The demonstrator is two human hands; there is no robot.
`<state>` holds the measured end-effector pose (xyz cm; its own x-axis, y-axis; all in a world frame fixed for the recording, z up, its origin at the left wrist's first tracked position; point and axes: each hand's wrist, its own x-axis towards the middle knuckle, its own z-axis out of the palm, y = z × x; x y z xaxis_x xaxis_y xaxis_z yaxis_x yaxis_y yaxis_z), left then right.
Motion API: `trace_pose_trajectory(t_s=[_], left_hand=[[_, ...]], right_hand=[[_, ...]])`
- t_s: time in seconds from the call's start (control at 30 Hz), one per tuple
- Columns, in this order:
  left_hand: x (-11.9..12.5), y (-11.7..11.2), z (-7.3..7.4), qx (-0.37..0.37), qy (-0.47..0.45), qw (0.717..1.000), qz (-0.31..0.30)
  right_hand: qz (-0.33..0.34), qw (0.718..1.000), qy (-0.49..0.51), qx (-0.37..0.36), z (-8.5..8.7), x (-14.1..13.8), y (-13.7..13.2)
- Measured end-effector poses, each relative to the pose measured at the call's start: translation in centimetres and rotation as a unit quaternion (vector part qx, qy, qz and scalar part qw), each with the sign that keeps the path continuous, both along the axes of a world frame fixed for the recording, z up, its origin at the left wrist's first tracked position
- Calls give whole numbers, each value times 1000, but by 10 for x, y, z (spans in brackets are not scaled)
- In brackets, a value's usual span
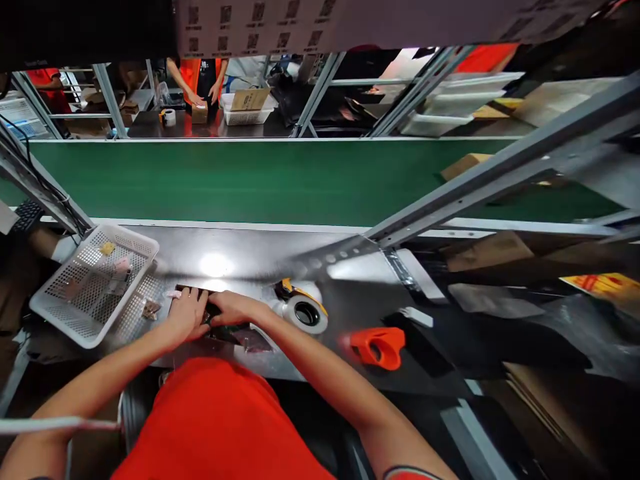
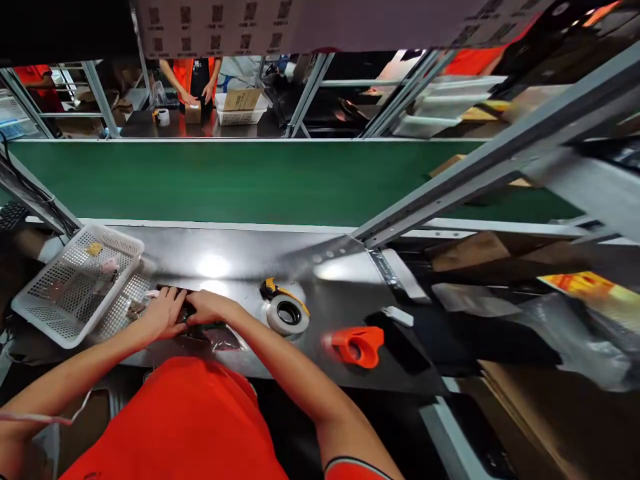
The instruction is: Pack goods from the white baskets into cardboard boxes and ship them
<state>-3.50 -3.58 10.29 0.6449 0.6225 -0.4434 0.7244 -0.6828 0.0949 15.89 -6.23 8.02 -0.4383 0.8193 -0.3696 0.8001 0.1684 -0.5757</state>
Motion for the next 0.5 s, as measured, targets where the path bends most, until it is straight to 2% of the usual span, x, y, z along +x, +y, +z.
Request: trace_pose_trajectory(t_s=[0.13,0.23,0.3,0.33,0.4,0.47,0.5], left_hand=[[11,9,-8,-65,-29,997,33],[16,21,-11,-136,4,991,18],[14,24,-7,-153,24,988,-2],[12,24,-4,-143,33,989,-10],[6,19,6,-94,45,994,-21],[1,13,17,-38,50,998,-30],[-1,10,20,-18,49,998,-37]], right_hand=[[-22,1000,4,5,0,2,7],[-23,999,34,18,8,9,0],[-46,992,95,64,13,16,-15],[-78,983,129,101,14,21,-26],[-185,949,180,178,9,34,-52],[-332,897,191,220,-7,47,-84],[-401,872,180,216,-19,53,-100]])
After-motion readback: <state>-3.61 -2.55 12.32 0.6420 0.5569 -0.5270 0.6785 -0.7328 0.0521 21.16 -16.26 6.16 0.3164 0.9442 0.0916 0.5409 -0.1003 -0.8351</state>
